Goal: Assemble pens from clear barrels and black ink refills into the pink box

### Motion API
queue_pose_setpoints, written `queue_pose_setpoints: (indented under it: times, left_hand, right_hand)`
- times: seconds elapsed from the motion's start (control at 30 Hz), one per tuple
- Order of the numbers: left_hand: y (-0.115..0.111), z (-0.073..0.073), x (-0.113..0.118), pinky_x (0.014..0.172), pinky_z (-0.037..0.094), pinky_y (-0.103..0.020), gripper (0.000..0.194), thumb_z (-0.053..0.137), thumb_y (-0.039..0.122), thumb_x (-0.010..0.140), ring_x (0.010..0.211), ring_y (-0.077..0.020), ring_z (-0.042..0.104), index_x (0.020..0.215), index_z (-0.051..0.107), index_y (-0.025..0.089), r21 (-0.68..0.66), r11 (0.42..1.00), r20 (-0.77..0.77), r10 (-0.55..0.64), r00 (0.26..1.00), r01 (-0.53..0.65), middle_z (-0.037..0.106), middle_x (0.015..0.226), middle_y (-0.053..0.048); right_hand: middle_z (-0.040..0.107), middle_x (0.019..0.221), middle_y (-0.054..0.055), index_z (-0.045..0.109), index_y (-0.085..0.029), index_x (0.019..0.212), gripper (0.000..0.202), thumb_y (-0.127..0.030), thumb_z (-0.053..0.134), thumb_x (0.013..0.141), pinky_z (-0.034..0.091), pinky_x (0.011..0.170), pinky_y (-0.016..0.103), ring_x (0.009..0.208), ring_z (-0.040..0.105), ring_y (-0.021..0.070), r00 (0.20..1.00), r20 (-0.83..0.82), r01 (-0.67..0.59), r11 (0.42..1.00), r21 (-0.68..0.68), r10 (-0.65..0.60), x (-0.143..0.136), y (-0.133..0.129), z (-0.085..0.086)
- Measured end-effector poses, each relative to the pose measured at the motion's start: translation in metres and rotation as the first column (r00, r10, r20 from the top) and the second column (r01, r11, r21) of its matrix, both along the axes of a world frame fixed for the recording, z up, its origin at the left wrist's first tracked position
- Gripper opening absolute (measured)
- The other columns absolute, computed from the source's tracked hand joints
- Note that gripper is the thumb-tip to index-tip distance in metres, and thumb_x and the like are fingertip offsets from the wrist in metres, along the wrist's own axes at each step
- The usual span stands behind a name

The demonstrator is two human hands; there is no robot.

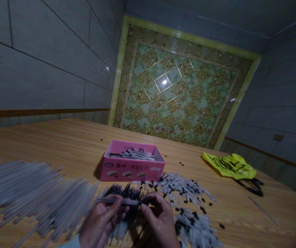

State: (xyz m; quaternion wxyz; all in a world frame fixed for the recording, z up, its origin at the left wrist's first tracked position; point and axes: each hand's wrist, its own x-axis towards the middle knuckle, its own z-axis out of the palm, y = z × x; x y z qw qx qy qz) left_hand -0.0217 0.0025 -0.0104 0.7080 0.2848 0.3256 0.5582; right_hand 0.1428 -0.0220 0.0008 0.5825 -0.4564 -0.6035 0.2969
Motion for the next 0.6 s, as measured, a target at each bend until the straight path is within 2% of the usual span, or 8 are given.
queue_pose_setpoints:
  times: [0.13,0.4,0.6]
  left_hand:
    - [0.0015,-0.001,-0.0002,0.058,0.055,-0.022,0.027,0.078,0.018,0.059,0.062,-0.0138,0.067,0.078,0.059,0.014,-0.016,1.0,-0.033,0.02,0.999,-0.021,0.07,0.071,-0.003]
    - [0.0003,0.0049,-0.0001,0.062,0.054,-0.022,0.021,0.074,0.024,0.065,0.067,-0.0139,0.066,0.077,0.059,0.014,0.032,0.999,-0.068,-0.026,0.997,0.029,0.071,0.071,-0.004]
    - [-0.0008,0.007,-0.0001,0.061,0.053,-0.022,0.021,0.076,0.025,0.062,0.064,-0.0135,0.065,0.074,0.061,0.015,0.056,0.998,-0.073,-0.034,0.997,0.038,0.071,0.069,-0.004]
  right_hand:
    - [0.058,0.072,0.002,0.06,-0.017,0.076,0.008,-0.025,0.063,0.075,0.045,0.057,0.023,0.068,0.055,0.0165,1.0,0.031,0.004,1.0,-0.005,-0.004,-0.0003,-0.0005,0.0004]
    - [0.059,0.073,0.003,0.061,-0.017,0.076,0.008,-0.025,0.064,0.074,0.046,0.057,0.024,0.068,0.056,0.0174,0.999,0.033,0.019,1.0,-0.022,-0.018,-0.0011,-0.0012,0.0028]
    - [0.061,0.07,0.004,0.064,-0.016,0.078,0.015,-0.031,0.065,0.074,0.044,0.059,0.026,0.066,0.056,0.0174,0.999,0.029,0.029,0.999,-0.036,-0.028,-0.0017,-0.0013,-0.0008]
